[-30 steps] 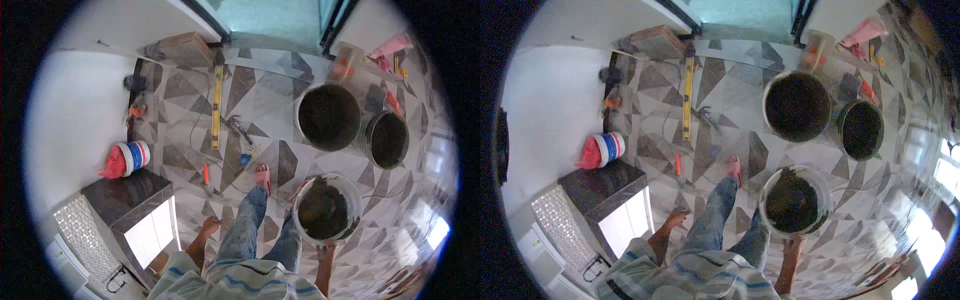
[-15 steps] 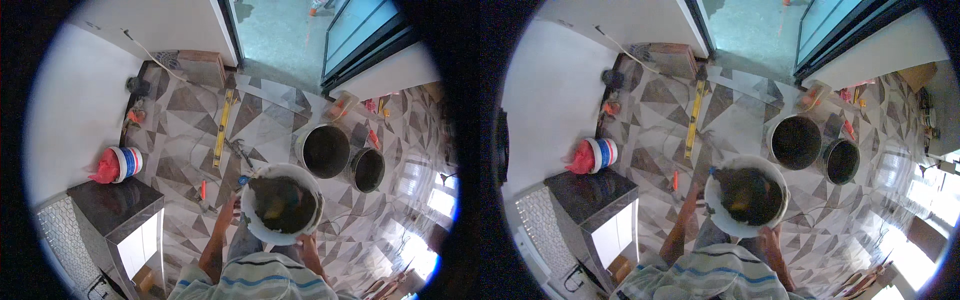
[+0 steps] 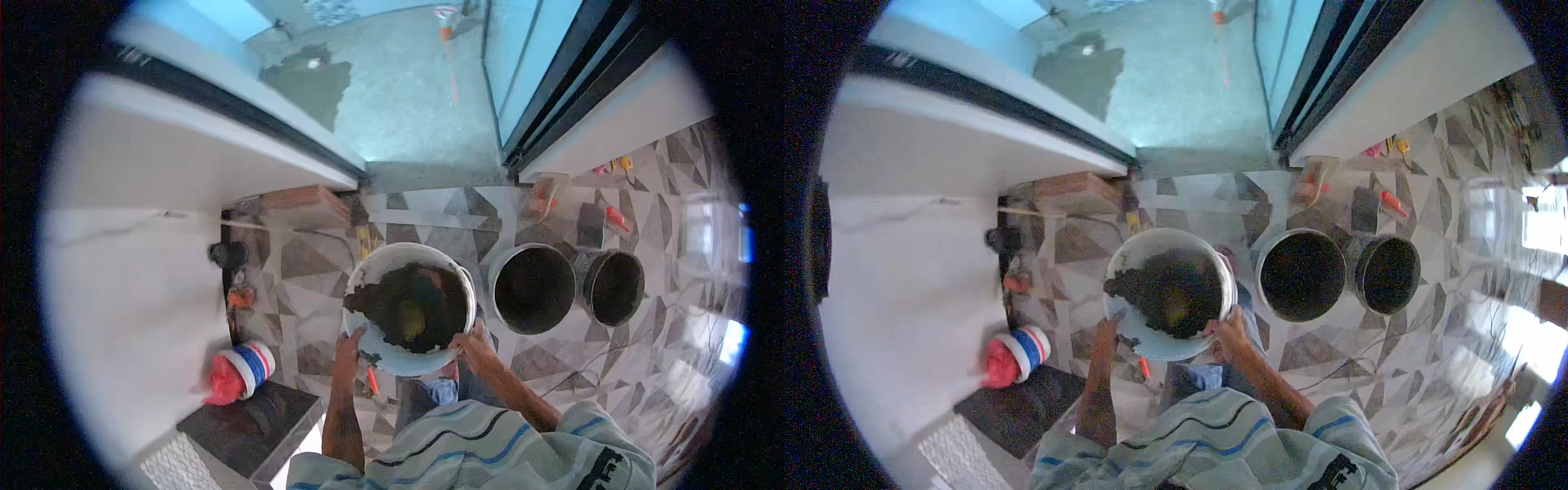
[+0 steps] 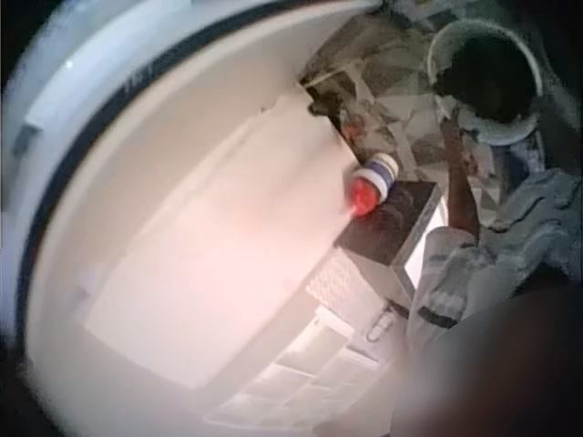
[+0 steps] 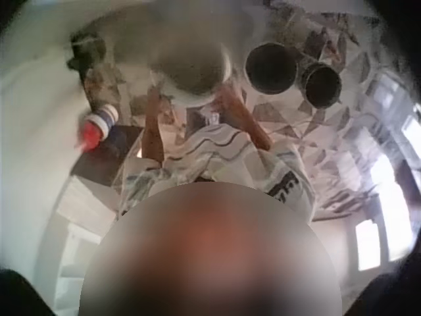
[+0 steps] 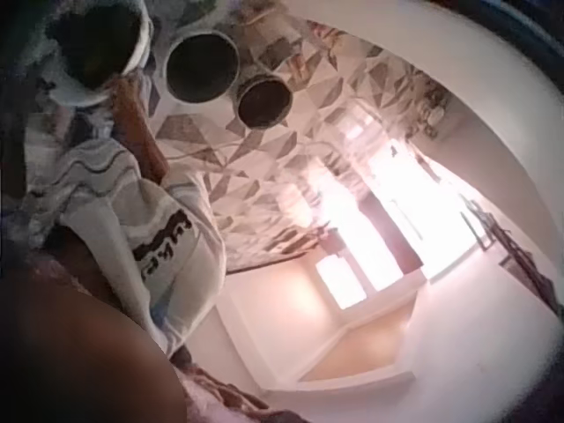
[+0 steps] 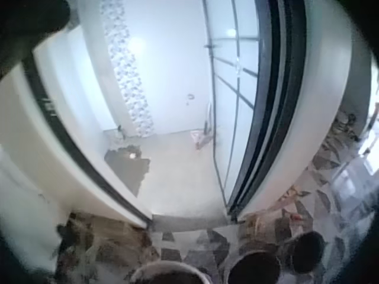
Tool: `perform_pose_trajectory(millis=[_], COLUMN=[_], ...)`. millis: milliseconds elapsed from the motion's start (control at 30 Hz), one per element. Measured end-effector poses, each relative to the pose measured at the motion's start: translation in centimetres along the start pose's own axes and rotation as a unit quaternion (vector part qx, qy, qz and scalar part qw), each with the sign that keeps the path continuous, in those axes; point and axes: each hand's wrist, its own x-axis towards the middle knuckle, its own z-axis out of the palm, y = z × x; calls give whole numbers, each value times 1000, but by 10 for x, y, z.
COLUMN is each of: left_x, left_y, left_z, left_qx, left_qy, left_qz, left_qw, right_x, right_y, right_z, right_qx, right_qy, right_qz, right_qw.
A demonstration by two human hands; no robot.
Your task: Applying mortar and laying floor tiles in a building interior.
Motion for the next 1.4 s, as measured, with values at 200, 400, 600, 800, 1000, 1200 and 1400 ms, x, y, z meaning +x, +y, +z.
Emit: perform_pose_trajectory(millis=[200, 400, 600, 800, 1000, 1200, 1400], left_x=[80, 195, 284, 342, 365, 391, 372], left_y=[68, 77, 130, 143, 146, 125, 142], left_z=[76, 118, 178, 213, 236, 235, 224], left_qx=[-131, -70, 34, 129, 193, 167, 269], left_qy=[-6, -83, -169, -216, -268, -298, -310], left_qz=[-165, -143, -89, 0, -16, 61, 101], left_qw=[978, 984, 981, 968, 944, 938, 906], right_x=[91, 162, 201, 235, 260, 255, 224], right_y=[-87, -102, -117, -103, -64, -43, -19], right_z=[-27, -54, -61, -58, -51, -27, -2], right_qx=[53, 68, 186, 253, 278, 356, 347], right_qy=[5, 74, 151, 174, 233, 242, 290], right_qz=[22, -18, 9, -39, -30, -58, -31], right_qw=[998, 995, 971, 951, 932, 901, 891])
